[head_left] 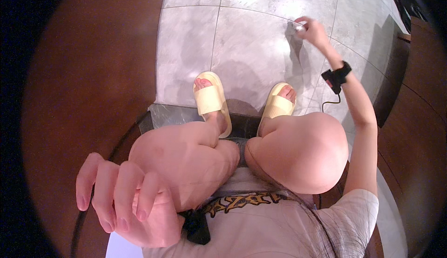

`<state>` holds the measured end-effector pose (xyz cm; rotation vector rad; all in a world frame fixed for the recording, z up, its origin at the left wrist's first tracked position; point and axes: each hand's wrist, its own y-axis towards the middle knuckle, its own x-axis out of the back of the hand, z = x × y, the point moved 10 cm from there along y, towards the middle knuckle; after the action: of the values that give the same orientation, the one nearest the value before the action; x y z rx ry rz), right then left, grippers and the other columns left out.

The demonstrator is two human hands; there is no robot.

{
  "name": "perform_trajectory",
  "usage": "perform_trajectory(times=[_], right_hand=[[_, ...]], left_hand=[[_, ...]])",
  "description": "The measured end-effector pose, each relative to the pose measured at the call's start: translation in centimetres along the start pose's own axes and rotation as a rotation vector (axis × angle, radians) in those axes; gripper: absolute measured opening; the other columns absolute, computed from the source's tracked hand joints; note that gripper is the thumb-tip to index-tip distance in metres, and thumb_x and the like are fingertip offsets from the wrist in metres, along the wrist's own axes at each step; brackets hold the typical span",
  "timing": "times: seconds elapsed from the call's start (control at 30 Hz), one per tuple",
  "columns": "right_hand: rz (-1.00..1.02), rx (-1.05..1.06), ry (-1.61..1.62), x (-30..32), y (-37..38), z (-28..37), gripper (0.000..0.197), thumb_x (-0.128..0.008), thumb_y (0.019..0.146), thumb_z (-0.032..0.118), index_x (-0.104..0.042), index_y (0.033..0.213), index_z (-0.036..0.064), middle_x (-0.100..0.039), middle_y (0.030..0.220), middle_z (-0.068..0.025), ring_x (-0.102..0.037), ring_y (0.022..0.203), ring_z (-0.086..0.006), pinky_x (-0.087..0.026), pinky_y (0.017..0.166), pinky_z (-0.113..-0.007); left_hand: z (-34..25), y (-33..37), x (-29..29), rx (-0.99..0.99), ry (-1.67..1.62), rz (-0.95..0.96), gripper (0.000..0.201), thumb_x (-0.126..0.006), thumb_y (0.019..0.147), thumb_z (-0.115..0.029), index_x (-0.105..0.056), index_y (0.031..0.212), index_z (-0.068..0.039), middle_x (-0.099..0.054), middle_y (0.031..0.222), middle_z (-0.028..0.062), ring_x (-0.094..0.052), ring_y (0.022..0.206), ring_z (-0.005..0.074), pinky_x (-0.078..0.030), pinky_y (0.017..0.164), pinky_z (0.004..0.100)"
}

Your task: The person mops the tiled bathroom floor using a flat mop, then switches to a white cloth to wipe specific spots on the floor. They proceed to wash the cloth in the sink, wring it out, and apply liquid soap to it before continuing to wipe the floor.

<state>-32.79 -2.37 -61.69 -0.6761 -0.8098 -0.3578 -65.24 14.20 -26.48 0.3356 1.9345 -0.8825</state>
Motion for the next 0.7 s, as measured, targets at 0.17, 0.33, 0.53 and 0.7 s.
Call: perform_trajectory(times=[0.17, 0.33, 0.53, 0.7], right_hand=[[0.046, 0.166, -0.026, -4.3, -1.4, 1.4, 0.027, -0.063, 0.067, 0.007, -0.061, 0.094, 0.0069, -0.063, 0.081, -0.0168, -0.062, 0.076, -0.0319, -0.050, 0.068, -0.038], [0.145, 0.200, -0.192, -6.1, -0.9, 1.1, 0.015, -0.061, 0.070, 0.007, -0.061, 0.083, 0.0016, -0.062, 0.079, -0.0182, -0.059, 0.078, -0.0353, -0.049, 0.070, -0.040], [-0.038, 0.185, -0.215, -4.5, -0.6, 0.0, 0.015, -0.060, 0.071, 0.010, -0.061, 0.083, 0.0018, -0.061, 0.075, -0.0181, -0.059, 0.075, -0.0353, -0.048, 0.066, -0.040], [-0.230, 0.133, -0.261, 6.9, 1.1, 1.2, 0.014, -0.063, 0.073, 0.012, -0.062, 0.085, 0.0035, -0.062, 0.085, -0.0160, -0.061, 0.070, -0.0289, -0.048, 0.063, -0.036]], left_hand=[[0.8, 0.4, -0.2, 0.043, 0.018, -0.002, 0.010, -0.036, 0.088, -0.011, -0.045, 0.084, -0.015, -0.047, 0.063, -0.0025, -0.044, 0.061, 0.0117, -0.033, 0.060, 0.0281], [1.4, 1.2, -0.4, 0.085, 0.034, 0.042, 0.012, -0.034, 0.089, -0.011, -0.045, 0.084, -0.015, -0.048, 0.063, -0.0020, -0.045, 0.061, 0.0121, -0.033, 0.061, 0.0279], [2.6, 2.5, -0.5, 0.228, 0.015, 0.103, 0.015, -0.031, 0.090, -0.012, -0.045, 0.085, -0.015, -0.048, 0.064, -0.0013, -0.046, 0.063, 0.0124, -0.034, 0.062, 0.0284], [3.2, 3.5, 0.3, 0.335, -0.068, 0.196, 0.016, -0.030, 0.090, -0.010, -0.045, 0.088, -0.015, -0.049, 0.067, -0.0014, -0.047, 0.066, 0.0126, -0.036, 0.067, 0.0294]])
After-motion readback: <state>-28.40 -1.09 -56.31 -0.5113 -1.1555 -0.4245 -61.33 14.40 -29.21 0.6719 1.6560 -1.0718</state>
